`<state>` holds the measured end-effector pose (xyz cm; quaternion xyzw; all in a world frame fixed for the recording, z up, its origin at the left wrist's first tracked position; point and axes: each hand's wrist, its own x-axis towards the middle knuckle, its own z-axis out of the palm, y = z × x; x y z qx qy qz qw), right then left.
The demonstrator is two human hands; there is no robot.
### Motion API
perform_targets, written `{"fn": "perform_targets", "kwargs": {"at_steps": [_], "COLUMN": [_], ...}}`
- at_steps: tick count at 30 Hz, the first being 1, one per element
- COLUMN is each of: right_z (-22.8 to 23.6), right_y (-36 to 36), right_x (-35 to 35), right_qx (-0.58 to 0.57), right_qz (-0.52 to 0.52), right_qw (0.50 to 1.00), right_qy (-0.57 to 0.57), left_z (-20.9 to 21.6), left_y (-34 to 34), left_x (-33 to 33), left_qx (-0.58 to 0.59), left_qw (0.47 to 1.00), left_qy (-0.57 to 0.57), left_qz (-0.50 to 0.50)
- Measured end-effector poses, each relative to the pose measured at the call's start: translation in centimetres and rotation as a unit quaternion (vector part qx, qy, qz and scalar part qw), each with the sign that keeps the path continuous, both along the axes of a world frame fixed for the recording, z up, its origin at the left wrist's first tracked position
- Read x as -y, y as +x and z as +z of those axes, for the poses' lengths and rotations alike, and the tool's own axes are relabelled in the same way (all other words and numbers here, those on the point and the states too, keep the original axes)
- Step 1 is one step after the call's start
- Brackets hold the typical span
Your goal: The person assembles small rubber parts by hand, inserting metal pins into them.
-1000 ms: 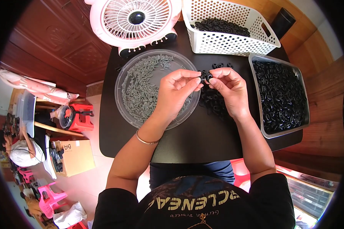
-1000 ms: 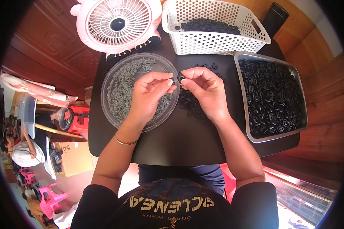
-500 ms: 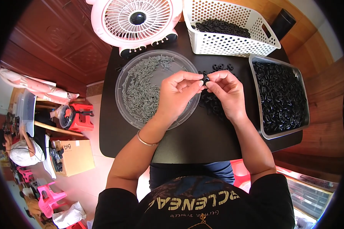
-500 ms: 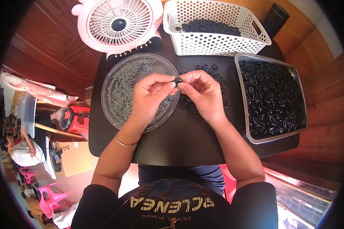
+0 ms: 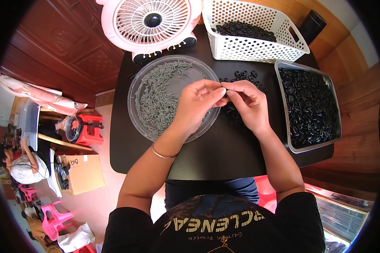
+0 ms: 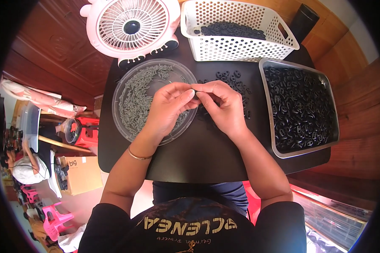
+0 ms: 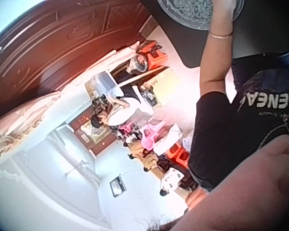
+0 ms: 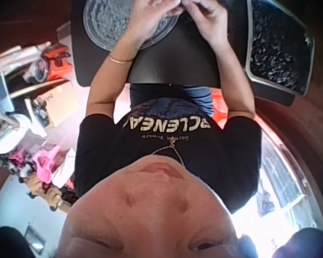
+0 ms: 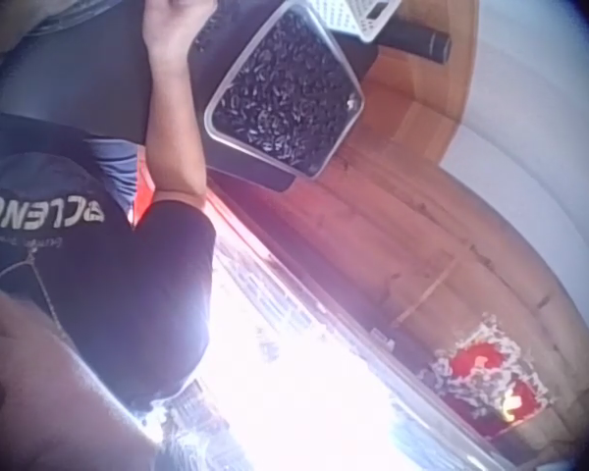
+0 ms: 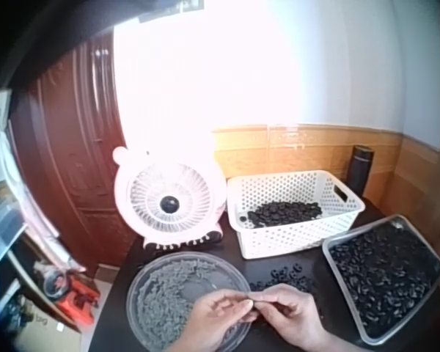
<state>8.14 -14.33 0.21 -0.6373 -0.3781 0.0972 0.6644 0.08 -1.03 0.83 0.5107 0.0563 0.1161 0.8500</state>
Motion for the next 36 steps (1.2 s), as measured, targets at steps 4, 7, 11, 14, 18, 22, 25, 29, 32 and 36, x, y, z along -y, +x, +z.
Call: {"fn": "perform_targets", "kwargs": {"at_steps": [4, 7, 11, 14, 18, 22, 25, 29, 32, 36], "right_z": [0.8, 0.9, 0.9, 1.2, 1.1, 1.3, 1.4, 1.8, 1.8, 0.5], "right_y": [-0.5, -0.7, -0.7, -0.8, -0.9, -1.2, -1.5, -1.7, -1.7, -1.1], "right_x": [-0.2, -0.3, -0.2, -0.2, -0.2, -0.2, -0.3, -0.4, -0.4, -0.4], "right_qx": [0.044, 0.069, 0.124, 0.148, 0.161, 0.178, 0.201, 0.208, 0.206, 0.146], "right_qz": [0.001, -0.025, -0.054, -0.068, -0.083, -0.097, -0.108, -0.114, -0.109, -0.089], "right_qw": [0.999, 0.997, 0.99, 0.986, 0.982, 0.977, 0.971, 0.968, 0.97, 0.984], "right_qy": [0.007, -0.01, -0.025, -0.034, -0.046, -0.063, -0.073, -0.076, -0.072, -0.047], "left_z": [0.0, -0.3, -0.1, -0.3, -0.2, -0.3, -0.3, -0.3, -0.4, 0.0], "left_y": [0.0, 0.0, -0.1, -0.2, -0.2, -0.3, -0.4, -0.5, -0.5, -0.4], "left_x": [-0.1, -0.3, 0.0, -0.2, -0.3, -0.1, 0.1, 0.6, 0.7, 0.8], "left_qx": [-0.001, 0.0, -0.016, -0.034, -0.048, -0.064, -0.076, -0.072, -0.067, -0.047], "left_qw": [1.0, 1.0, 0.999, 0.999, 0.999, 0.998, 0.997, 0.996, 0.995, 0.996], "left_qy": [-0.009, -0.02, -0.041, -0.041, -0.023, -0.015, -0.01, -0.036, -0.047, -0.02], "left_qz": [0.005, -0.021, -0.007, -0.004, -0.001, 0.01, 0.027, 0.039, 0.05, 0.072]}}
